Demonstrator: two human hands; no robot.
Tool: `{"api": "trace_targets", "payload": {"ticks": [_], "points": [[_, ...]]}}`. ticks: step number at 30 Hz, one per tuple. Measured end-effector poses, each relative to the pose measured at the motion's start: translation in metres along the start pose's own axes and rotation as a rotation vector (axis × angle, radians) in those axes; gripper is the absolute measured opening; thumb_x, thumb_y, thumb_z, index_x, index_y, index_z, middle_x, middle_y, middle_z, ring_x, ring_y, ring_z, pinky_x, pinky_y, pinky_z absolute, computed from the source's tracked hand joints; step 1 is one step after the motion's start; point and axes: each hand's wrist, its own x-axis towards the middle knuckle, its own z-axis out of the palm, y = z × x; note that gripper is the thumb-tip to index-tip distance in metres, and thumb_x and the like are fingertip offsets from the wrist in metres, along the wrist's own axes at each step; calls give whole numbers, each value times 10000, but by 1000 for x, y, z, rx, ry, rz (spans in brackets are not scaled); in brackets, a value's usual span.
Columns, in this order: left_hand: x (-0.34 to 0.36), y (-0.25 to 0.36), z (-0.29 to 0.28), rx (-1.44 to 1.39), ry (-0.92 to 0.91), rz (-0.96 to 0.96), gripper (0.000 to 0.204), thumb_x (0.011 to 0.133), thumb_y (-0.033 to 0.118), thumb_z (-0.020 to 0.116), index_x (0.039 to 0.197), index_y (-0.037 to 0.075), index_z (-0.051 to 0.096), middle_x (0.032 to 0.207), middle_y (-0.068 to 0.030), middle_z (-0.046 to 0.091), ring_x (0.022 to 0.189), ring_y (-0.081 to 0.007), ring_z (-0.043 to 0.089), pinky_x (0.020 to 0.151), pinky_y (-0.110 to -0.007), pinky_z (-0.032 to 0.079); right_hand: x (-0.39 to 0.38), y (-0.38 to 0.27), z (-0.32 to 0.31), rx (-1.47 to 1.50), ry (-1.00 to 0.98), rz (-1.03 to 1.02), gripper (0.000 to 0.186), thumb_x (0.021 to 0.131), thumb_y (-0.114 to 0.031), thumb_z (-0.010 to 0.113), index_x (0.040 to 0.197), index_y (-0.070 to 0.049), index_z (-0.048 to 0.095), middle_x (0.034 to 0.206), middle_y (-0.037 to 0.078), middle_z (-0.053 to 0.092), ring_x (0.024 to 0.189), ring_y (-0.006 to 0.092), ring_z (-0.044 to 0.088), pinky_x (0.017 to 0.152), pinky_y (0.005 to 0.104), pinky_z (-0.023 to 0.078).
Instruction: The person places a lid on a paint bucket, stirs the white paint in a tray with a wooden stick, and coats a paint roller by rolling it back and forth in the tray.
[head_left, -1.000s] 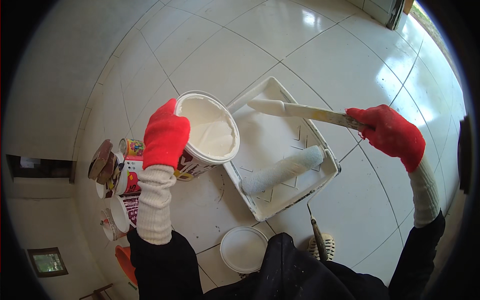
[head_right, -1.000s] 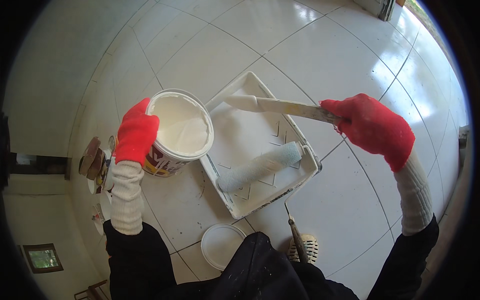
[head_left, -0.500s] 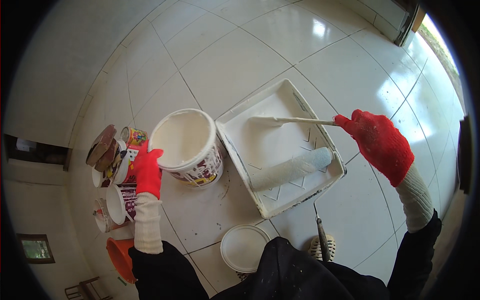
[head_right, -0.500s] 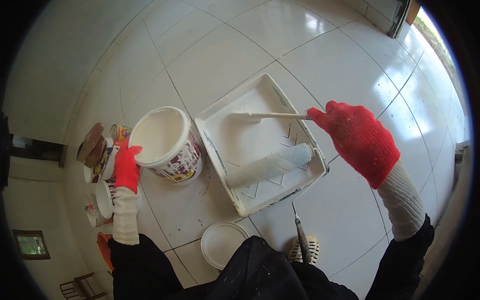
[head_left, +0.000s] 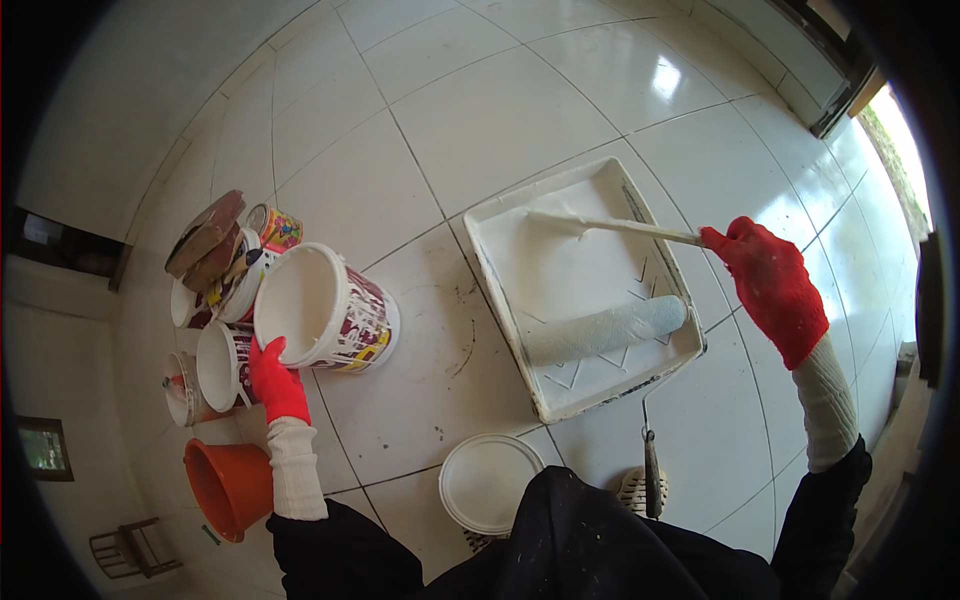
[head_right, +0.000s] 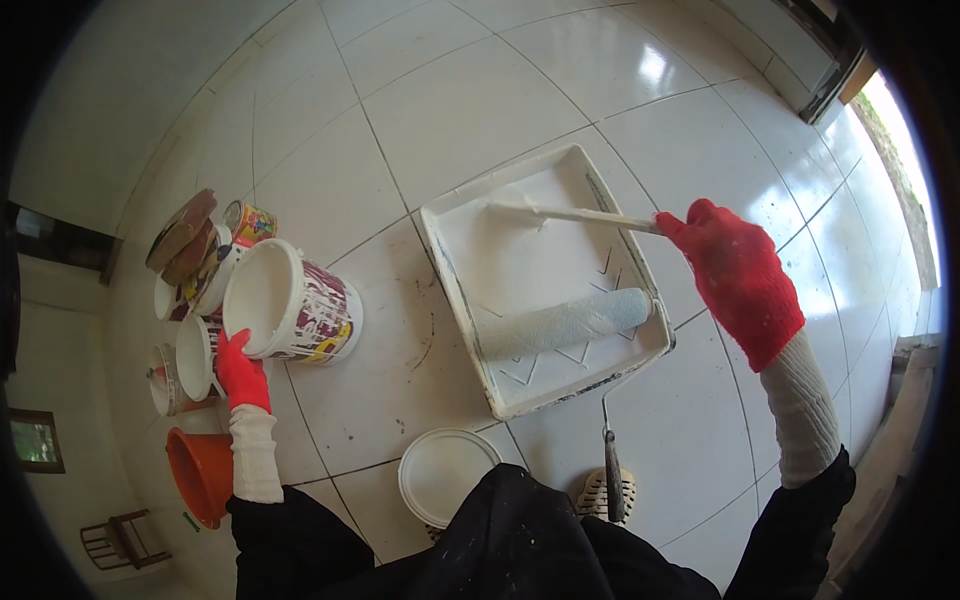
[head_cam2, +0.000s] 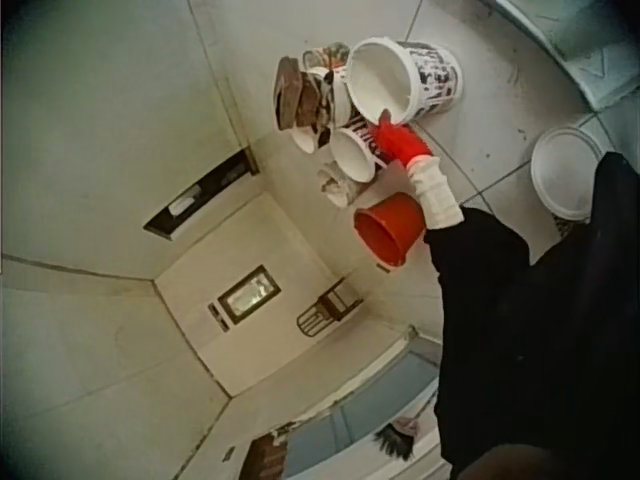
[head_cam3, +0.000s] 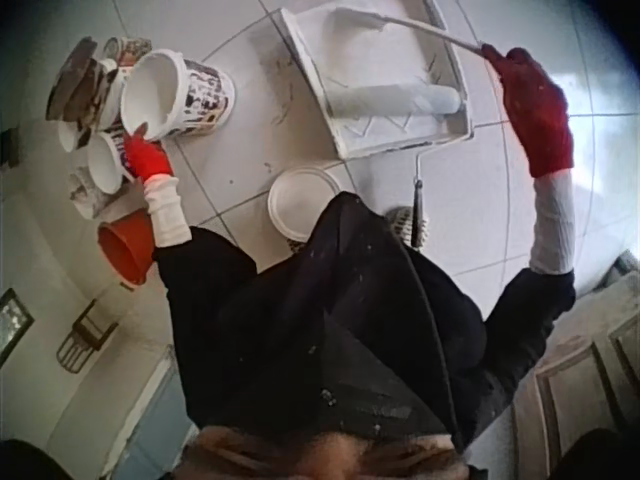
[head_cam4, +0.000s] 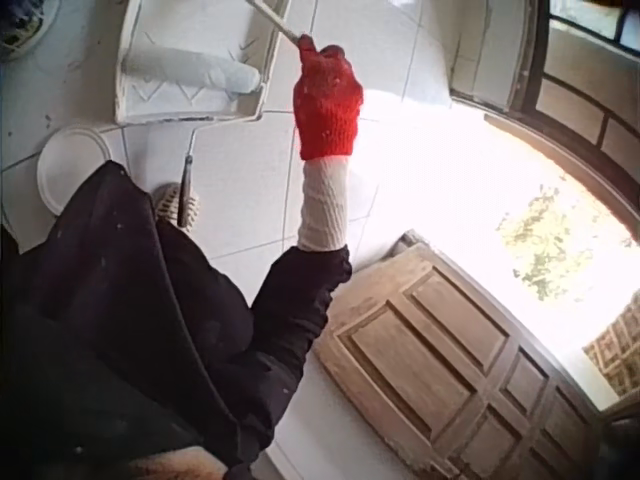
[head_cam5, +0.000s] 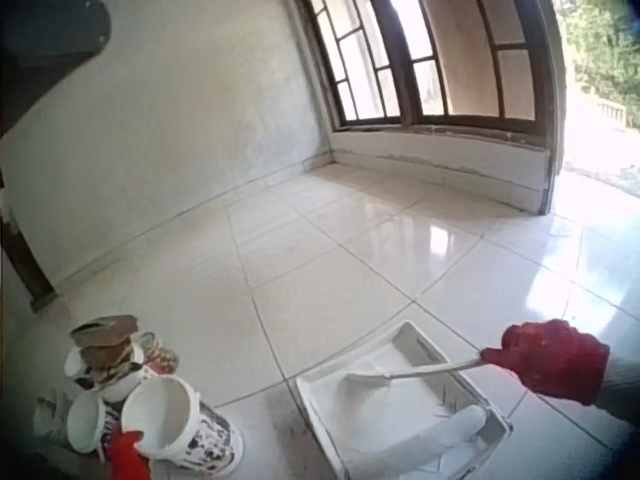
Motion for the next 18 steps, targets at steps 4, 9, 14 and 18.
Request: {"api": "trace_targets", "payload": {"ticks": [4, 9, 14, 18], "points": [[2, -15, -46, -52, 103, -7, 564, 801, 44, 655, 1352, 68, 540, 1236, -85, 623, 1102, -242, 616, 923, -348, 499, -11, 5, 14, -15, -2, 79, 354, 889, -2, 649, 1214, -138, 677, 903, 88, 614, 711, 225, 633, 640, 340, 560], [-8, -16, -66, 33, 117, -13, 452, 847, 189, 704, 1273, 95, 585, 1135, -39, 630, 908, -189, 626, 753, -310, 515, -23, 9, 33, 8, 57, 104, 354, 902, -24, 635, 1224, -167, 673, 956, 59, 610, 728, 201, 635, 651, 318, 560], [-67, -19, -62, 142, 303, -207, 455, 889, 477, 687, 1133, 98, 620, 929, -24, 629, 708, -163, 619, 557, -294, 493, -39, 21, 73, 130, 79, 142, 379, 921, -26, 613, 1257, -195, 659, 982, 58, 601, 736, 193, 611, 680, 324, 541], [-157, -44, -80, 597, -141, -635, 518, 870, 520, 693, 1142, 82, 644, 950, -69, 648, 632, -179, 621, 576, -291, 513, -45, 24, 86, 474, -91, 415, 312, 974, -94, 572, 1271, -161, 641, 998, 46, 591, 772, 180, 579, 754, 300, 506]]}}
